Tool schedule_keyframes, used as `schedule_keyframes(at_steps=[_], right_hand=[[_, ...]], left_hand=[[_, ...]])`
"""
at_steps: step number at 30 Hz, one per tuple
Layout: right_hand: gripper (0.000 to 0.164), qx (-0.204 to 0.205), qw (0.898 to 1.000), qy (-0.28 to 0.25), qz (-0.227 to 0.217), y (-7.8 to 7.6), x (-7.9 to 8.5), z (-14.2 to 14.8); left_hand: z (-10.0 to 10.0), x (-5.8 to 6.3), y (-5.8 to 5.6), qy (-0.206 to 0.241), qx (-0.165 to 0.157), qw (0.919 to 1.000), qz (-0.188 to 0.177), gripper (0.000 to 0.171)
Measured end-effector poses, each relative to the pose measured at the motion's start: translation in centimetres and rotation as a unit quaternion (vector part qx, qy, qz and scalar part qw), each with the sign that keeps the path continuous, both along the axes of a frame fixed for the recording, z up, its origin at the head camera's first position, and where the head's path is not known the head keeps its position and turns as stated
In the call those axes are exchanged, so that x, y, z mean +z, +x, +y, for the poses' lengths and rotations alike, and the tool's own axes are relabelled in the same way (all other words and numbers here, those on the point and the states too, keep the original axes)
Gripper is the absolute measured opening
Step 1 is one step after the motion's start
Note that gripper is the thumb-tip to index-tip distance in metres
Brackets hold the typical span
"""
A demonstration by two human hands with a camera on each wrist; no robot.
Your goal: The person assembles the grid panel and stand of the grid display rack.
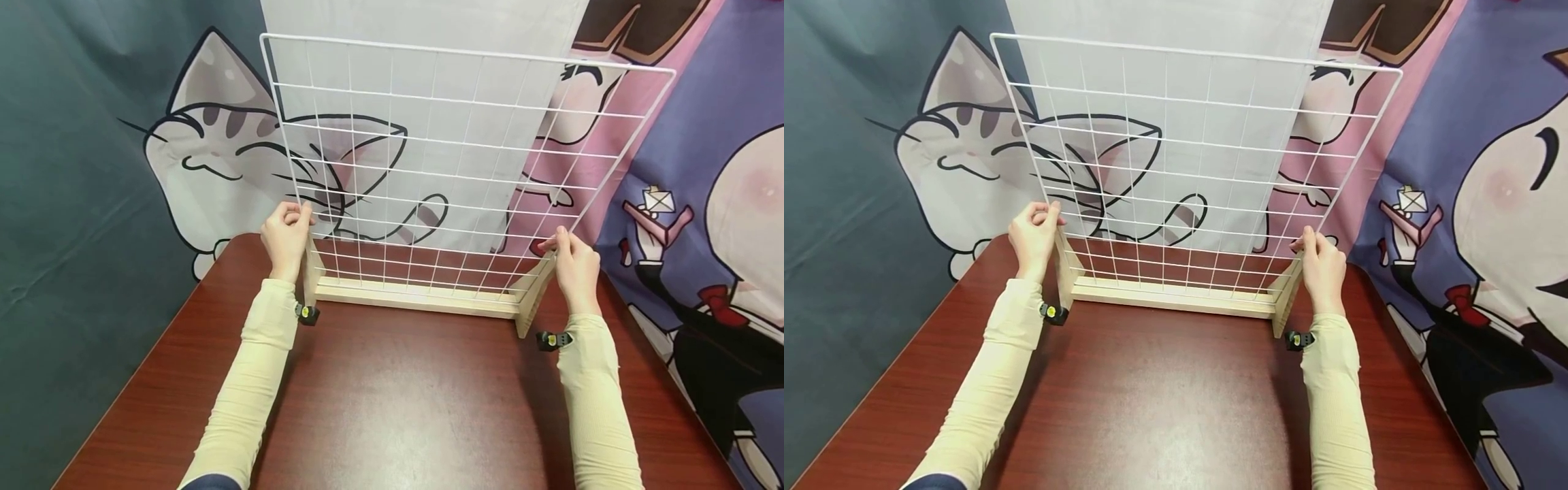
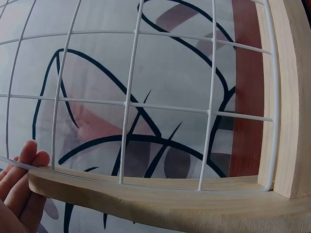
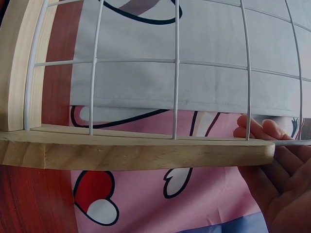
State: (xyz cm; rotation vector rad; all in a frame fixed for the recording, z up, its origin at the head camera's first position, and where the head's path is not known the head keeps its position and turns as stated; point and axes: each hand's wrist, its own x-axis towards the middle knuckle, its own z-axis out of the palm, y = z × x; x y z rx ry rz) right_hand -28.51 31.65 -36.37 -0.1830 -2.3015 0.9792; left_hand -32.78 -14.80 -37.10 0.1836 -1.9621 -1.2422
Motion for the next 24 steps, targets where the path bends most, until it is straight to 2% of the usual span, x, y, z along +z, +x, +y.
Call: schedule_keyframes(at_steps=[11,19,24], right_hand=[[0.053,-0.01,1.0,0.012,0.006,-0.17,0.08,-0.33],[0.053,-0.011,1.0,0.022,0.002,-0.16,0.2,-0.64],[0.053,-0.016,1.0,0.026,0.0,-0.24,-0.06,-0.79]], left_hand=[[-0.01,-0.02,-0.08,-0.005,0.004,1.0,-0.006,0.025],[0.05,0.0,0.26,-0.002,0.016,0.9999,0.0,0.018],[0.04,-0.31,0.45,-0.006,0.021,0.9998,-0.003,0.021]])
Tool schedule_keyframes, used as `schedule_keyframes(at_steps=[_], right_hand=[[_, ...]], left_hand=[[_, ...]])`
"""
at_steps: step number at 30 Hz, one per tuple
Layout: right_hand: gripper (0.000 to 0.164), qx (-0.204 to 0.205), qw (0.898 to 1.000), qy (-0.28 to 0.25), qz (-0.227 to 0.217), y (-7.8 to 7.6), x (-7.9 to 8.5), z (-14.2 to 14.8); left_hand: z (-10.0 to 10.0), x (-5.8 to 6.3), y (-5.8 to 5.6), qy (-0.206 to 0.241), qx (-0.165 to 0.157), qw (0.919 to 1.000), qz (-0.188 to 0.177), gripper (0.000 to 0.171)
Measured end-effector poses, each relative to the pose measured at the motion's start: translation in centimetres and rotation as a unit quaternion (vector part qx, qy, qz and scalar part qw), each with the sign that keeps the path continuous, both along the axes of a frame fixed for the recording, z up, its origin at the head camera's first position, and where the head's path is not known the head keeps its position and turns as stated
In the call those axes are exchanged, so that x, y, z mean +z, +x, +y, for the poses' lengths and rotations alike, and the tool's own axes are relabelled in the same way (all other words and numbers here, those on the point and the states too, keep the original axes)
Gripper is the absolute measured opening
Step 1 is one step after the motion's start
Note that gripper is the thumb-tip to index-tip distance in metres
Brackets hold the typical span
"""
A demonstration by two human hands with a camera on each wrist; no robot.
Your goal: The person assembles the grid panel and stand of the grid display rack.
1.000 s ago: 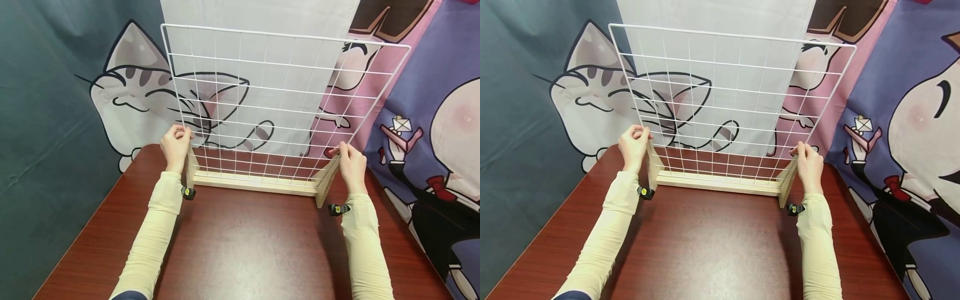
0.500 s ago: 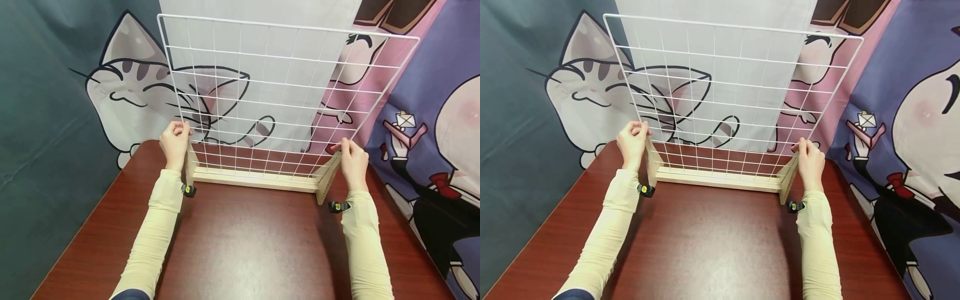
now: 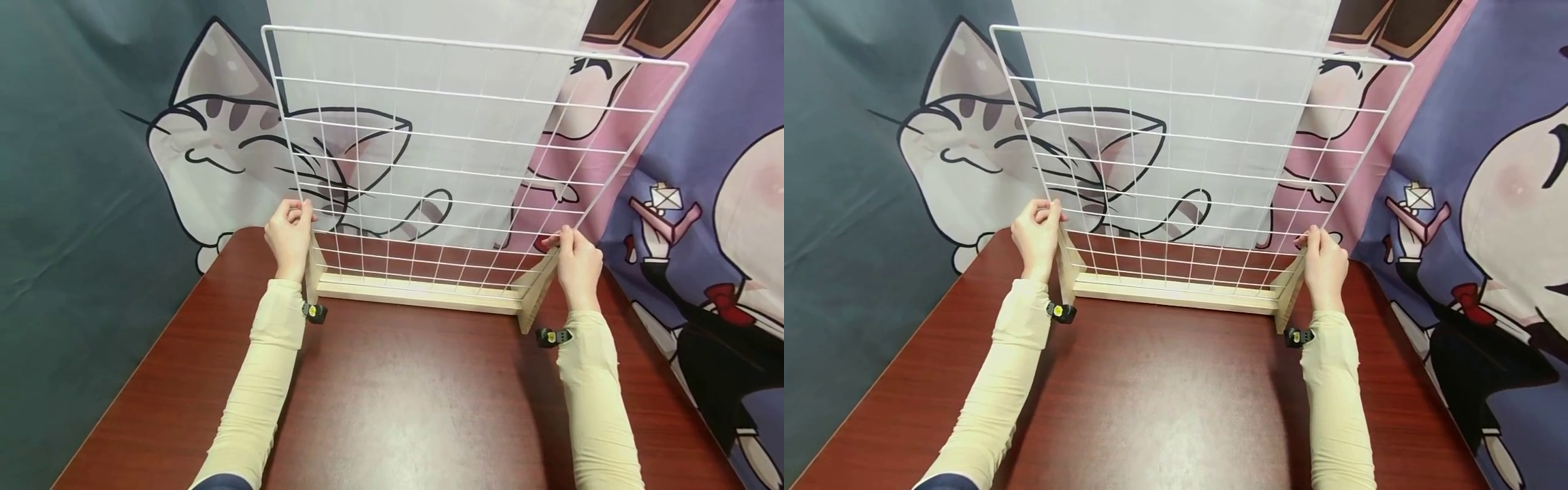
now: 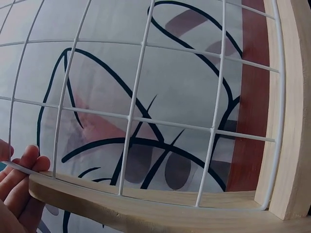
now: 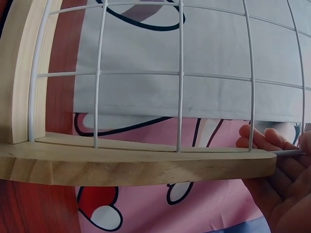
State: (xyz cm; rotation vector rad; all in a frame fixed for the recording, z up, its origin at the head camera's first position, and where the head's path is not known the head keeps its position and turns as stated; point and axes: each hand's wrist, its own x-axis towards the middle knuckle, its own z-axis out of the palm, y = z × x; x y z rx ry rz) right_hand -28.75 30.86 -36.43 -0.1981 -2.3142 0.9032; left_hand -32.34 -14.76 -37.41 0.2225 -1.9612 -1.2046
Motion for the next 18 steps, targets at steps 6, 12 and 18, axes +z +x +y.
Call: schedule_keyframes(at_steps=[6,12,18], right_hand=[[0.053,0.0,1.0,-0.004,0.015,-0.1,-0.7,-0.1],[0.047,-0.009,0.999,-0.006,0.042,-0.1,-1.3,-0.1],[0.041,-0.009,0.997,-0.01,0.076,-0.2,-1.4,-0.1]], left_hand=[[0.3,-0.6,0.2,-0.025,0.001,0.9995,0.017,0.027],[0.6,-0.9,0.2,-0.039,0.008,0.9987,0.031,0.028],[0.7,-1.1,-0.1,-0.032,0.014,0.9985,0.043,0.026]])
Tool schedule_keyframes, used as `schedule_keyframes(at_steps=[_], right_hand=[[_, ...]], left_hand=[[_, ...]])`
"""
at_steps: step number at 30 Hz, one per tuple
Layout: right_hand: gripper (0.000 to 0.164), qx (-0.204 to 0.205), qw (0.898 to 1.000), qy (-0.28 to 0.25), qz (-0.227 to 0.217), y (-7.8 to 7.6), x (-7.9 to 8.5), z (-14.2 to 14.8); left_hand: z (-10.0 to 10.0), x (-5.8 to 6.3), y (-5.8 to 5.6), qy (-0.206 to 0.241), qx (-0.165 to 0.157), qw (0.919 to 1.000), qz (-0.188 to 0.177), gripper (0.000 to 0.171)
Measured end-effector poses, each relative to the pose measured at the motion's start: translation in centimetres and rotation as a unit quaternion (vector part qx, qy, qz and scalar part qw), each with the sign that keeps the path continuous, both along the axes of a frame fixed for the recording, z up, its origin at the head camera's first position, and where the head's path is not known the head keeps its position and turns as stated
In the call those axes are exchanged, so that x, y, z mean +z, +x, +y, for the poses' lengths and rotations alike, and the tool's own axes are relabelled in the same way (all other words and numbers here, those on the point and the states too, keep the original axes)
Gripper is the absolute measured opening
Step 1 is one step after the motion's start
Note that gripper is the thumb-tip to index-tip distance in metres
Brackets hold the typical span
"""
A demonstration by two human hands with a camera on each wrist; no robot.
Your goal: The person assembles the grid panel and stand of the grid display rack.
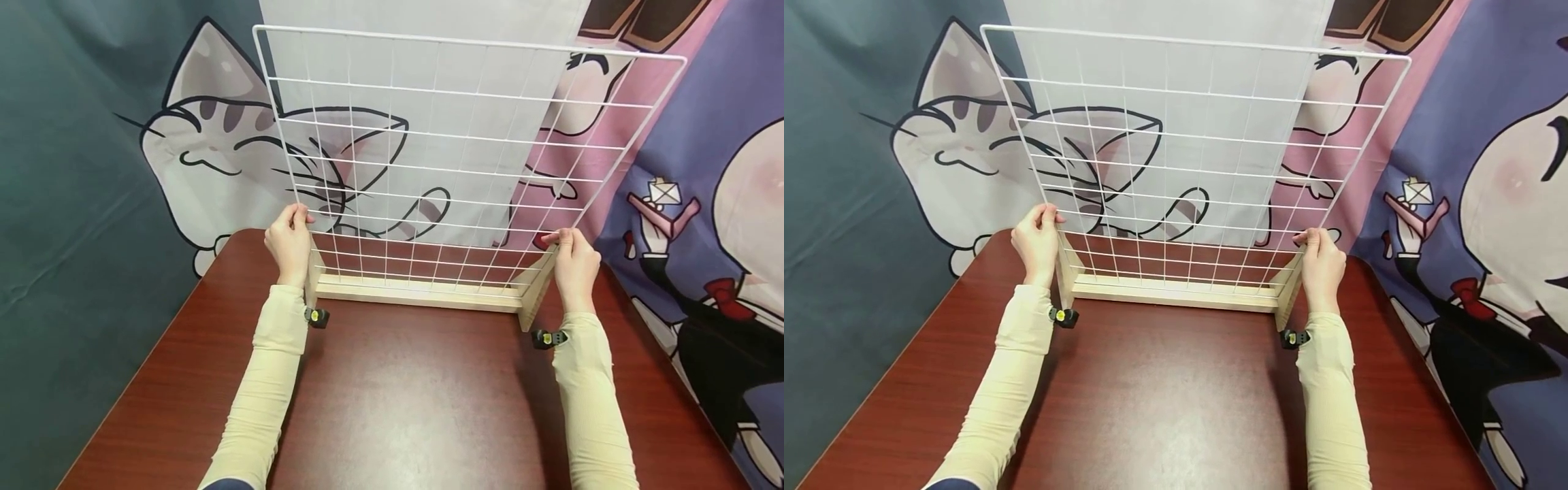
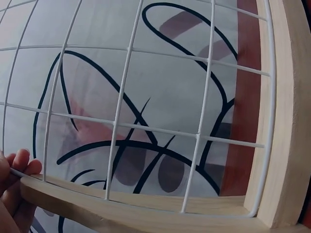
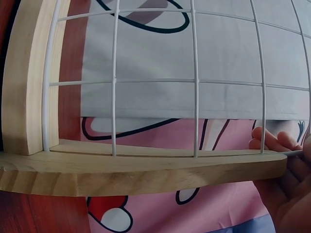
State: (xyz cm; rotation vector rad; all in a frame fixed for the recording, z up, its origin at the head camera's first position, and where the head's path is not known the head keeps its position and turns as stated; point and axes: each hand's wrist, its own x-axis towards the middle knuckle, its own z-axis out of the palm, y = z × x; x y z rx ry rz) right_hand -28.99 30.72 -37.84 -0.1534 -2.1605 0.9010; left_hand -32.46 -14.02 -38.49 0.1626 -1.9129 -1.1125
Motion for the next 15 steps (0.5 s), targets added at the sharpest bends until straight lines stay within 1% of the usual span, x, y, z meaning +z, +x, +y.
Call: schedule_keyframes(at_steps=[5,9,15], right_hand=[[0.04,0.005,1.0,-0.006,0.008,-0.04,0.09,-0.03],[0.041,0.009,1.0,-0.005,0.007,-0.06,-0.08,-0.08],[0.036,0.011,1.0,0.0,0.01,0.39,-0.8,-0.05]], left_hand=[[0.09,-0.27,-0.05,0.008,0.007,0.9998,0.019,0.024],[0.08,-0.4,-0.07,0.015,0.008,0.9996,0.021,0.024],[-0.03,-0.86,0.34,0.007,-0.015,0.9997,0.017,0.02]])
